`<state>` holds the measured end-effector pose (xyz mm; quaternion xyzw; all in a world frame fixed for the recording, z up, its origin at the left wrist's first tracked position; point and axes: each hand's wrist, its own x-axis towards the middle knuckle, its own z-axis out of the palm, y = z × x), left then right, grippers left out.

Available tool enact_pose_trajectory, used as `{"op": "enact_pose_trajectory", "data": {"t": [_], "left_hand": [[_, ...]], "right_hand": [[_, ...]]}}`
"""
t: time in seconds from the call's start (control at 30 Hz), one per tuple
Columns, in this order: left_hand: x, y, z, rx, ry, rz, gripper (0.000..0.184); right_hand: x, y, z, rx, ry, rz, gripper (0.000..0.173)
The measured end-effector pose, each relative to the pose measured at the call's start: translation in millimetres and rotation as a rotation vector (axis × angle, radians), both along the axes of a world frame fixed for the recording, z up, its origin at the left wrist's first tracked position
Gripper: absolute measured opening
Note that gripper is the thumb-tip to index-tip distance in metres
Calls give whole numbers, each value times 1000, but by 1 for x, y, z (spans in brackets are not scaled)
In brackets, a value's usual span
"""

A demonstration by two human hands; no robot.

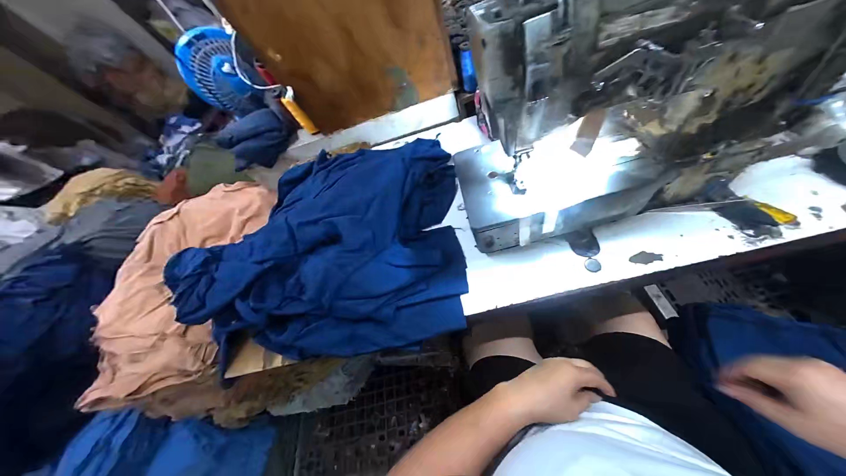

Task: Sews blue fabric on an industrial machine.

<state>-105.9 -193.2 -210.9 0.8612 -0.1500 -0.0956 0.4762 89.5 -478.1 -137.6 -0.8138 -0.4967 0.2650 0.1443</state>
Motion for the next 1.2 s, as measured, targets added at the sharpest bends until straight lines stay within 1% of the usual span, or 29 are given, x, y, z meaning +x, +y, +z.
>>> {"op": "enact_pose_trajectory", "data": {"t": [0.03, 0.07, 0.1, 0.17, 0.23, 0.3, 0.33, 0.4, 0.47, 0.5, 0.53, 0.57, 0.63, 0.67, 0.7, 0.73, 0.77, 0.8, 0.83, 0.9, 0.97, 1.0, 1.03, 1.1, 1.13, 1.2], "left_hand": [[-26, 14, 4, -38, -33, 134, 22], [-51, 24, 8, -63, -66, 270, 20], [-75, 32, 13, -81, -103, 401, 17], [-116, 42, 21, -103, -173, 626, 15], [-143, 45, 30, -116, -239, 779, 14], [-161, 45, 41, -96, -288, 866, 13], [-166, 44, 48, -97, -304, 898, 13], [-175, 44, 57, -102, -345, 941, 11], [-177, 51, 60, -95, -437, 980, 9], [-173, 58, 63, -48, -500, 1005, 7], [-165, 69, 67, 48, -561, 1042, 7], [-154, 81, 76, 181, -606, 1091, 14], [-124, 103, 105, 455, -643, 1181, 44], [-106, 110, 122, 566, -685, 1206, 55], [-89, 114, 138, 637, -753, 1209, 53], [-73, 111, 154, 655, -822, 1181, 43], [-59, 103, 167, 626, -869, 1126, 28], [-49, 91, 176, 544, -878, 1037, 15], [-43, 77, 181, 424, -841, 926, 9], [-37, 50, 182, 125, -691, 692, 10], [-37, 30, 168, -144, -473, 518, 10], [-36, 23, 154, -212, -363, 492, 11], [-33, 18, 137, -256, -247, 503, 12], [-28, 10, 98, -337, -38, 605, 10], [-27, 7, 80, -372, 9, 676, 11], [-27, -4, 49, -392, -14, 786, 18]], "right_hand": [[-7, 56, -8, 170, -61, 124, 15], [-16, 110, -5, 265, -79, 235, 14], [-28, 161, 7, 299, -61, 324, 14], [-53, 251, 34, 306, -22, 395, 20], [-74, 325, 50, 234, 8, 332, 31], [-88, 381, 47, 138, -19, 244, 41], [-93, 398, 45, 101, -24, 224, 45], [-101, 413, 39, 114, -37, 237, 38], [-104, 407, 40, 190, -99, 263, 32], [-106, 399, 46, 253, -118, 279, 30], [-108, 388, 53, 337, -103, 300, 30], [-111, 378, 62, 431, -39, 324, 31], [-118, 357, 85, 581, 189, 369, 30], [-119, 345, 98, 632, 292, 374, 27], [-117, 332, 109, 711, 349, 362, 25], [-109, 320, 119, 802, 381, 339, 23], [-98, 305, 128, 871, 420, 311, 20], [-86, 288, 134, 903, 480, 275, 17], [-75, 268, 136, 911, 556, 249, 15], [-57, 229, 130, 910, 647, 235, 14], [-46, 196, 105, 885, 657, 216, 13], [-44, 182, 87, 849, 665, 152, 12], [-46, 171, 67, 807, 673, 43, 12], [-54, 151, 22, 713, 689, -178, 16], [-59, 143, 3, 657, 726, -249, 20], [-72, 133, -23, 528, 791, -283, 36]]}}
